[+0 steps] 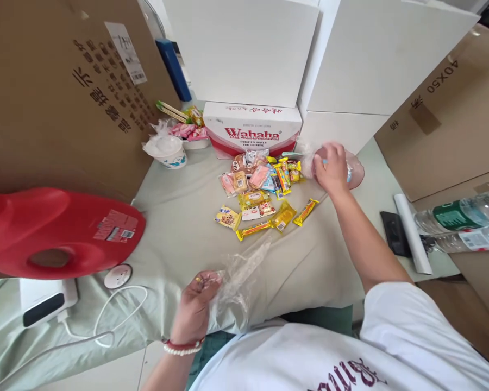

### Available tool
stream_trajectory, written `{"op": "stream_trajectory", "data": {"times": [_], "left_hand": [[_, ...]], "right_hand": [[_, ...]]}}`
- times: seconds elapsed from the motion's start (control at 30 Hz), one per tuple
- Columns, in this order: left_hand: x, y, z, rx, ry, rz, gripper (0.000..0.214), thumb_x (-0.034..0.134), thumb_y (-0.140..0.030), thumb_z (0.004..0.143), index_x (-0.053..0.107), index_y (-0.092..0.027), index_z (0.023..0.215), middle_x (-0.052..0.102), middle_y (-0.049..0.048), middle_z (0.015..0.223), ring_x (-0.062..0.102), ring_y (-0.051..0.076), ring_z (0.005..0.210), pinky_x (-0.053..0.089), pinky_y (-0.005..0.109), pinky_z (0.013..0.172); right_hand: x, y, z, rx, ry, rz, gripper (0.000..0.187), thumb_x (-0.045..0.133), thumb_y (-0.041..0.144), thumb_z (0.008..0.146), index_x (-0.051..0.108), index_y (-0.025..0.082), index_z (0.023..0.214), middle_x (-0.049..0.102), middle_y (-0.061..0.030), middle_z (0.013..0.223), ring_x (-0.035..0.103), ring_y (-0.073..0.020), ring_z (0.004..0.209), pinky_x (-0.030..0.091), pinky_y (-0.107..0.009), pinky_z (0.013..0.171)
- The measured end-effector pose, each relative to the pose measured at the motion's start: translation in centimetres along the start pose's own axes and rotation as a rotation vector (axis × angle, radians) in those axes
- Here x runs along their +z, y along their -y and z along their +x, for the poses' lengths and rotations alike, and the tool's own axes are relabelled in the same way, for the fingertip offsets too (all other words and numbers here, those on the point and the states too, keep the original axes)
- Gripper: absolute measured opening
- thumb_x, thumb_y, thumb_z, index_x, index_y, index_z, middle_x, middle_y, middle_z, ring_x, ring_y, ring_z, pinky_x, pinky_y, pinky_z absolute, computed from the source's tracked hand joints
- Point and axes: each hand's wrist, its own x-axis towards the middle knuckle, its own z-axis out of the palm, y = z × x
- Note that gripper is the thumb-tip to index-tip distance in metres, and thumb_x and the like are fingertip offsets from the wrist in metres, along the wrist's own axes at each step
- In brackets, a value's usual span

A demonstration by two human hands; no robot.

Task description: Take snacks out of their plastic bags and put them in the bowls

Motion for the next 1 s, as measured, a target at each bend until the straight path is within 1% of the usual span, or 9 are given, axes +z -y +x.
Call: {"op": "stream_trajectory", "data": {"times": [0.07,0.17,0.27,0.33,0.43,0.6,0.7,0.83,1.0], "left_hand": [[1.6,0.1,0.3,0.060,0.005,0.041,0.045,0.092,-0.051,0.062,0.067,-0.019,0.081,0.056,-0.0042,0.063,0.044,0.009,0.055,0.035,0.023,0.052],[4.2,-0.2,0.1,0.185,0.076,0.061,0.047,0.078,-0.065,0.078,0.069,-0.020,0.080,0.040,-0.0062,0.054,0.033,0.009,0.052,0.029,0.024,0.050],[6.8,-0.6,-0.7,0.263,0.132,-0.009,0.052,0.064,-0.072,0.087,0.071,-0.020,0.082,0.031,-0.0060,0.054,0.030,0.011,0.051,0.027,0.027,0.048],[8.3,-0.7,-1.2,0.291,0.157,-0.068,0.055,0.061,-0.074,0.087,0.073,-0.021,0.088,0.036,-0.0048,0.056,0.033,0.011,0.052,0.029,0.027,0.049],[9.7,-0.1,-1.9,0.265,0.224,-0.133,0.058,0.062,-0.076,0.086,0.074,-0.022,0.106,0.055,-0.0010,0.070,0.043,0.011,0.056,0.035,0.026,0.050],[9.7,0.6,-2.9,0.147,0.397,-0.229,0.067,0.065,-0.072,0.085,0.060,-0.036,0.141,0.065,0.0078,0.131,0.057,0.012,0.066,0.035,0.024,0.044],[9.1,0.2,-3.2,0.054,0.410,-0.308,0.069,0.063,-0.073,0.086,0.050,-0.046,0.149,0.053,0.0064,0.154,0.057,0.012,0.068,0.034,0.024,0.042],[8.4,-0.1,-2.9,0.035,0.318,-0.288,0.070,0.062,-0.072,0.086,0.050,-0.045,0.149,0.052,0.0062,0.156,0.058,0.014,0.072,0.041,0.027,0.046],[7.2,1.2,-1.4,0.038,0.233,-0.368,0.066,0.070,-0.069,0.082,0.059,-0.042,0.142,0.052,0.0046,0.156,0.060,0.013,0.077,0.044,0.024,0.049]], "right_hand": [[-2.9,0.3,-6.2,0.111,0.080,0.221,0.048,0.044,0.061,0.100,0.069,0.020,0.100,0.071,-0.0111,0.096,0.066,-0.0263,0.092,0.052,-0.046,0.091],[-5.7,0.7,-15.5,0.440,0.337,0.520,0.048,0.056,0.069,0.093,0.070,0.022,0.088,0.055,0.0013,0.059,0.052,-0.0164,0.055,0.050,-0.032,0.061],[-7.2,1.3,-21.8,0.785,0.532,0.821,0.056,0.063,0.076,0.086,0.073,0.021,0.087,0.061,-0.0017,0.064,0.054,-0.0156,0.056,0.049,-0.030,0.054],[-7.4,2.2,-23.8,0.921,0.633,1.010,0.058,0.067,0.076,0.084,0.076,0.021,0.101,0.073,-0.0091,0.092,0.068,-0.0211,0.081,0.058,-0.033,0.067],[-6.4,4.3,-24.7,1.026,0.635,1.189,0.068,0.077,0.071,0.079,0.067,0.027,0.130,0.071,-0.0109,0.125,0.066,-0.0247,0.119,0.059,-0.039,0.097],[-3.2,8.0,-23.8,1.050,0.655,1.289,0.096,0.093,0.059,0.066,0.052,0.029,0.147,0.070,-0.0093,0.129,0.063,-0.0251,0.128,0.053,-0.039,0.107],[-2.0,9.3,-23.5,1.108,0.700,1.343,0.091,0.093,0.058,0.067,0.054,0.028,0.144,0.074,-0.0084,0.118,0.068,-0.0245,0.118,0.056,-0.038,0.100],[-1.4,10.1,-23.7,1.171,0.831,1.486,0.073,0.094,0.056,0.065,0.065,0.026,0.125,0.076,-0.0063,0.101,0.073,-0.0242,0.093,0.060,-0.039,0.082],[-0.9,9.8,-23.6,1.150,0.802,1.435,0.046,0.100,0.028,0.053,0.072,0.019,0.089,0.062,0.0048,0.069,0.056,-0.0100,0.059,0.050,-0.026,0.061]]}}
